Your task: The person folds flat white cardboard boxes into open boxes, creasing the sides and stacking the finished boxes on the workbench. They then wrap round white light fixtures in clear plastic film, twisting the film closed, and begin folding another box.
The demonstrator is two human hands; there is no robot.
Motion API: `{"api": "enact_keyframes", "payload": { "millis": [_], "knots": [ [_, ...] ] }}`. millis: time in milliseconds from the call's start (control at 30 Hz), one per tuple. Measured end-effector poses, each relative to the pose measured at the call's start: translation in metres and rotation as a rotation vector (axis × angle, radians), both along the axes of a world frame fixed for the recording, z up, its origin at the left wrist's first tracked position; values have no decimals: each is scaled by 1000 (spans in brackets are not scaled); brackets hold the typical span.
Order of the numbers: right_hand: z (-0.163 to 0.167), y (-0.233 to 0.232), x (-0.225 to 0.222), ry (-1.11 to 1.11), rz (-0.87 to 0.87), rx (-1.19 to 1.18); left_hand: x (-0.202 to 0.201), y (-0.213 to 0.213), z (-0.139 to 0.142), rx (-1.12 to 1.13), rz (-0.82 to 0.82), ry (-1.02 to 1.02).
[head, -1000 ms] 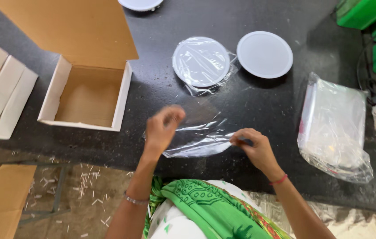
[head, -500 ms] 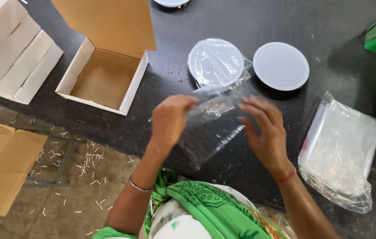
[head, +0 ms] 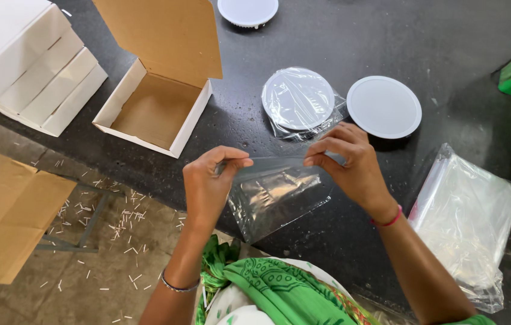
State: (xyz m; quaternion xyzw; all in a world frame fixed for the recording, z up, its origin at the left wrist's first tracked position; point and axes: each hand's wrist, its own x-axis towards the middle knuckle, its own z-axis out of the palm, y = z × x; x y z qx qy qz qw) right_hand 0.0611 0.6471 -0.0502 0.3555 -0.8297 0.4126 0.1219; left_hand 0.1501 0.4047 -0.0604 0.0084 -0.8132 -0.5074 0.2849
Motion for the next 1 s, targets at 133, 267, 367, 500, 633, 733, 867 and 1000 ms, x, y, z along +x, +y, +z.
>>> {"api": "enact_keyframes", "payload": {
  "millis": [133,267,367,500,633,733,867,1000],
  "knots": [
    [-20,-5,1,106,-48,-81,1,5,-17,-18,92,11],
    [-35,-11,-3,66,-63,-41,-2,3,-29,152,45,-140],
    [-37,-13,-14,-195,15,-132,-8,-13,-32,380,-151,-141],
    [-28,-11,-34,-374,245,-167,-14,-47,-22,180,-207,-238],
    [-15,-24,-53,252,156,250,-21,-59,2,-482,70,-164],
    [0,-38,-63,537,52,232,-24,-51,30,-681,239,31],
    [26,-35,-59,757,-48,36,3,-37,66,-673,233,43],
    [27,-13,-19,829,-86,60,42,-11,67,-749,153,4]
  ]
}}
